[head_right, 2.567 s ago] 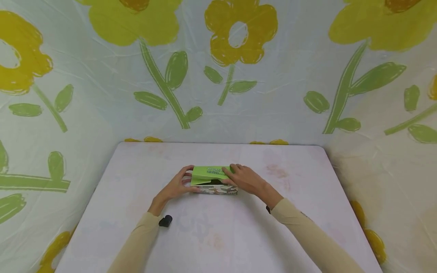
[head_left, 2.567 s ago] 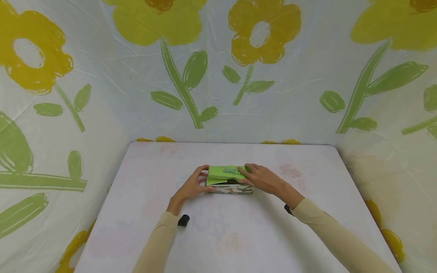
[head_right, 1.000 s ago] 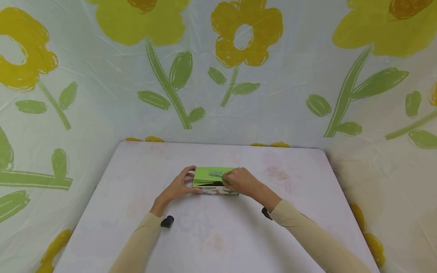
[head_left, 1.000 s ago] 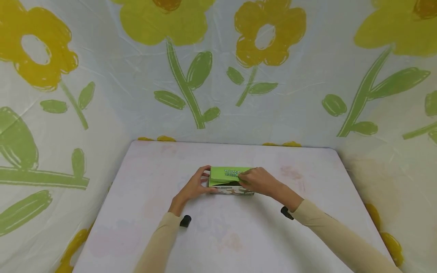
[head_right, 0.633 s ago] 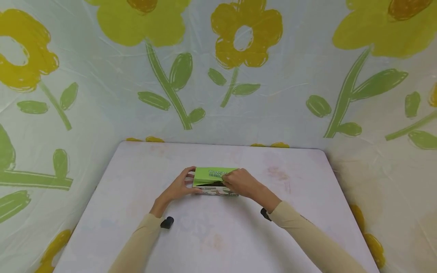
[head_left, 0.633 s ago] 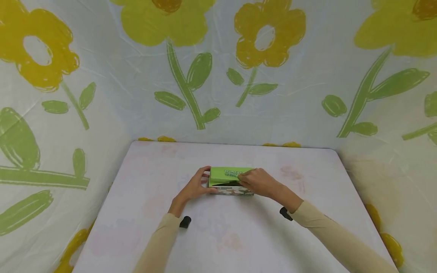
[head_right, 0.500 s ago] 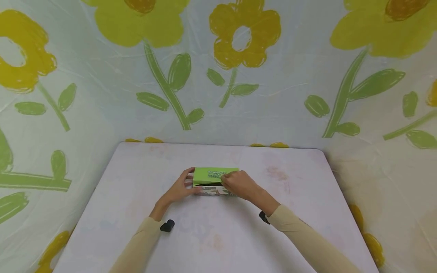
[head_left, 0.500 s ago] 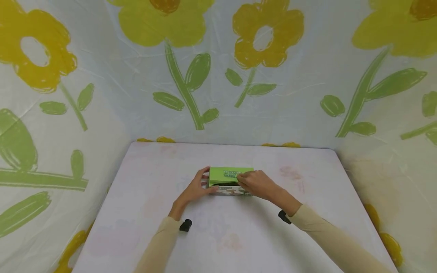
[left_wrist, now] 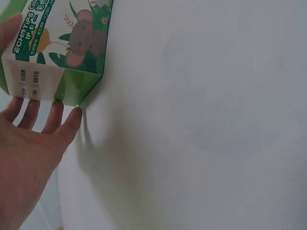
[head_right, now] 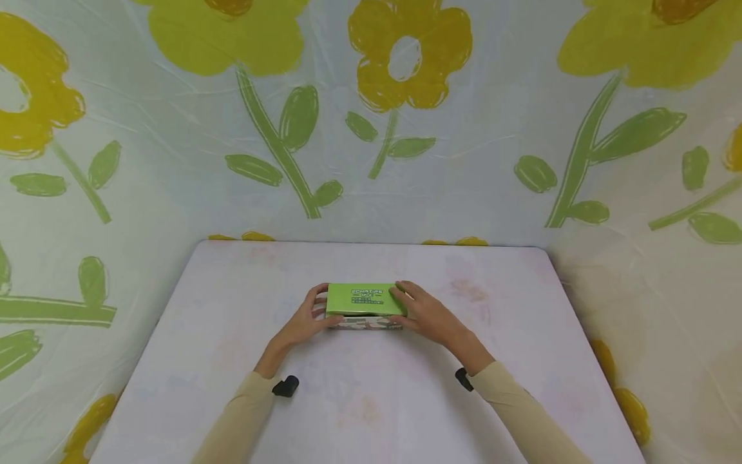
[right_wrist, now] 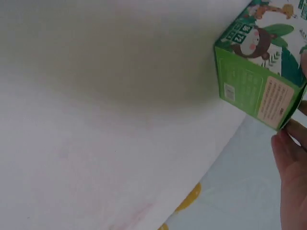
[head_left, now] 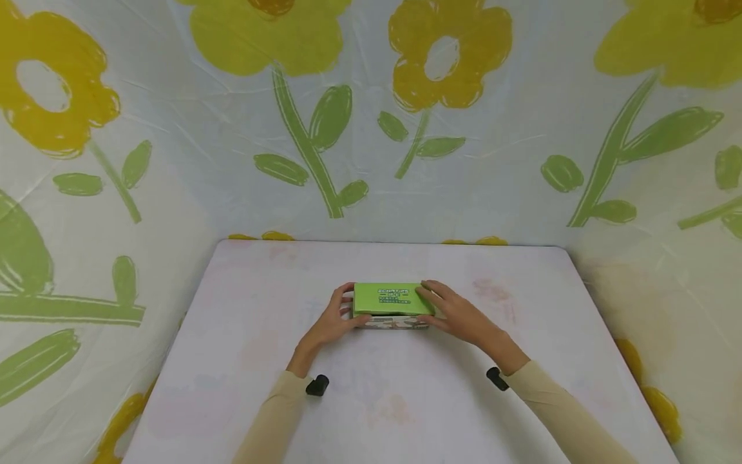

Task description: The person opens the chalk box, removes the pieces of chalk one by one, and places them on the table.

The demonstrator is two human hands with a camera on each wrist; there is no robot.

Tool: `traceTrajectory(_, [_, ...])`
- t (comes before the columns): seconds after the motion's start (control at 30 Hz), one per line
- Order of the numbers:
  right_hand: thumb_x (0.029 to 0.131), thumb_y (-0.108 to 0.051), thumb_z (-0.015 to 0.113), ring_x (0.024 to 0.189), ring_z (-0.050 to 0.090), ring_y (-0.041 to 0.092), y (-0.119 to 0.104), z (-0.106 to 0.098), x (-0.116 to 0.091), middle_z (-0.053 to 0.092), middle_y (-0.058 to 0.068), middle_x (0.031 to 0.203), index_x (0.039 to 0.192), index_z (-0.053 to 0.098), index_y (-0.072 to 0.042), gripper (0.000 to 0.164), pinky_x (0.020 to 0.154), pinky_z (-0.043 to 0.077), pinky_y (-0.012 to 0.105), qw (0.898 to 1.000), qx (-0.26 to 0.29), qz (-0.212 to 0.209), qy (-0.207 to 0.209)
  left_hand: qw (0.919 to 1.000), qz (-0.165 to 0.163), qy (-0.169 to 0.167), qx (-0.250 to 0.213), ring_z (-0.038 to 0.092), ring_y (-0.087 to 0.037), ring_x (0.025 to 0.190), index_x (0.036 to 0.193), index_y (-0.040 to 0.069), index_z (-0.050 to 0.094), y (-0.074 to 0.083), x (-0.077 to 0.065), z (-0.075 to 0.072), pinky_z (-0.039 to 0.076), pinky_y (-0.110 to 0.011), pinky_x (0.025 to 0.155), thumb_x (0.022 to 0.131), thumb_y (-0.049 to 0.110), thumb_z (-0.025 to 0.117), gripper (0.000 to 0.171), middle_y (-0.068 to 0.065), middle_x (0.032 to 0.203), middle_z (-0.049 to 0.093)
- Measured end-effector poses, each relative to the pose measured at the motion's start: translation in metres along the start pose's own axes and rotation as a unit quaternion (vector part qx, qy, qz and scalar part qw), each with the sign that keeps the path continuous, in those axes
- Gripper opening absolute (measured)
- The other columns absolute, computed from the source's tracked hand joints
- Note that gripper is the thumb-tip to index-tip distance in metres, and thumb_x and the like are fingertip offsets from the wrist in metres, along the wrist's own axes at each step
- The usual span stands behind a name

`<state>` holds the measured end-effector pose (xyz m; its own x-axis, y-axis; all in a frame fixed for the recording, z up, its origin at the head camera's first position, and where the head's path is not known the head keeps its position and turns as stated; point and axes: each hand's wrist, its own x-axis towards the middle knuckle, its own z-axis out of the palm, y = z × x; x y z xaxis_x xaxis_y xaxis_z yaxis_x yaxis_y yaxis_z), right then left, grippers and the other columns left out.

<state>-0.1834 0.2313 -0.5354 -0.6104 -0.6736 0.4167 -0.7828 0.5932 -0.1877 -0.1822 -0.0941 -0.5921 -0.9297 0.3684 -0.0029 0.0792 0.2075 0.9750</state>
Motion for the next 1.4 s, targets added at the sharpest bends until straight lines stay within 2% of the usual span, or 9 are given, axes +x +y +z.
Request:
traceTrajectory(0.13, [0.08,-0.016,0.088,0.126,0.058,0.042,0.013,-0.008,-0.002,0.056,0.028,0.14,0.137,0.061,0.005,0.066,0.095,0.054,0.052,0.997,0.059,0.012,-0.043,0.9999,-0.009,-0.005,0.004,0.039,-0.033,0.138,0.161,0.009,0.021,0.001,-0.001,-0.003,0.036,-0.052,0.115,0.091,0.026,0.082,0.094,-0.011,0.16,0.029])
traceTrajectory(0.27, [0.083,-0.021,0.086,0.126,0.059,0.041,0.019,-0.013,0.001,0.057,0.027,0.14,0.139,0.062,0.001,0.065,0.094,0.055,0.049,0.997,0.01,-0.011,-0.077,0.9999,0.001,-0.016,-0.004,0.039,-0.034,0.138,0.161,0.007,0.02,0.001,0.001,-0.005,0.035,-0.054,0.116,0.092,0.022,0.08,0.093,-0.013,0.159,0.029])
traceTrajectory(0.4, [0.082,-0.021,0.086,0.125,0.06,0.042,0.021,-0.016,0.0,0.06,0.028,0.137,0.136,0.063,0.002,0.063,0.088,0.058,0.046,0.994,-0.052,-0.065,-0.075,0.9997,0.009,-0.022,-0.008,0.039,-0.035,0.137,0.16,0.007,0.022,0.002,0.003,-0.004,0.034,-0.055,0.116,0.091,0.017,0.081,0.092,-0.015,0.157,0.031])
traceTrajectory(0.5, [0.082,-0.021,0.084,0.124,0.06,0.043,0.021,-0.017,0.001,0.061,0.029,0.135,0.135,0.063,0.003,0.062,0.084,0.059,0.045,0.99,-0.079,-0.087,-0.075,0.9997,0.008,-0.022,0.004,0.04,-0.033,0.136,0.16,0.008,0.023,0.003,0.003,-0.005,0.036,-0.053,0.116,0.09,0.017,0.082,0.092,-0.014,0.156,0.033])
traceTrajectory(0.7, [0.091,-0.024,0.077,0.127,0.058,0.042,0.019,-0.021,0.003,0.058,0.029,0.139,0.139,0.06,0.002,0.057,0.086,0.058,0.046,0.987,-0.089,-0.073,-0.113,0.9995,0.015,-0.021,0.017,0.039,-0.036,0.137,0.16,0.004,0.023,0.004,0.003,-0.005,0.033,-0.056,0.117,0.091,0.015,0.081,0.091,-0.017,0.156,0.033])
traceTrajectory(1.0, [0.094,-0.022,0.074,0.124,0.061,0.04,0.014,-0.026,0.007,0.058,0.027,0.14,0.141,0.057,0.003,0.056,0.087,0.058,0.044,0.98,-0.121,-0.075,-0.142,0.9993,0.005,-0.02,0.032,0.04,-0.033,0.138,0.16,0.008,0.025,0.004,0.003,-0.007,0.033,-0.055,0.117,0.091,0.022,0.082,0.091,-0.015,0.156,0.034])
traceTrajectory(1.13, [0.095,-0.021,0.073,0.122,0.062,0.038,0.017,-0.026,0.006,0.059,0.026,0.139,0.141,0.057,0.004,0.054,0.086,0.059,0.042,0.979,-0.125,-0.081,-0.138,0.9991,0.004,-0.021,0.036,0.04,-0.033,0.138,0.16,0.007,0.025,0.005,0.004,-0.007,0.034,-0.054,0.117,0.09,0.026,0.082,0.091,-0.014,0.156,0.035])
traceTrajectory(1.23, [0.093,-0.022,0.076,0.117,0.065,0.037,0.018,-0.023,0.006,0.063,0.025,0.134,0.138,0.06,0.004,0.055,0.086,0.059,0.041,0.977,-0.147,-0.103,-0.115,0.9991,0.002,-0.018,0.038,0.04,-0.033,0.138,0.16,0.007,0.025,0.005,0.004,-0.006,0.033,-0.054,0.117,0.09,0.026,0.082,0.092,-0.014,0.156,0.035])
traceTrajectory(1.4, [0.089,-0.032,0.081,0.104,0.07,0.034,0.015,-0.016,0.013,0.069,0.022,0.118,0.122,0.064,0.005,0.053,0.085,0.06,0.039,0.962,-0.214,-0.155,-0.075,0.9989,-0.003,-0.019,0.044,0.039,-0.033,0.138,0.16,0.006,0.023,0.007,0.003,-0.006,0.033,-0.056,0.116,0.089,0.025,0.083,0.094,-0.014,0.157,0.034])
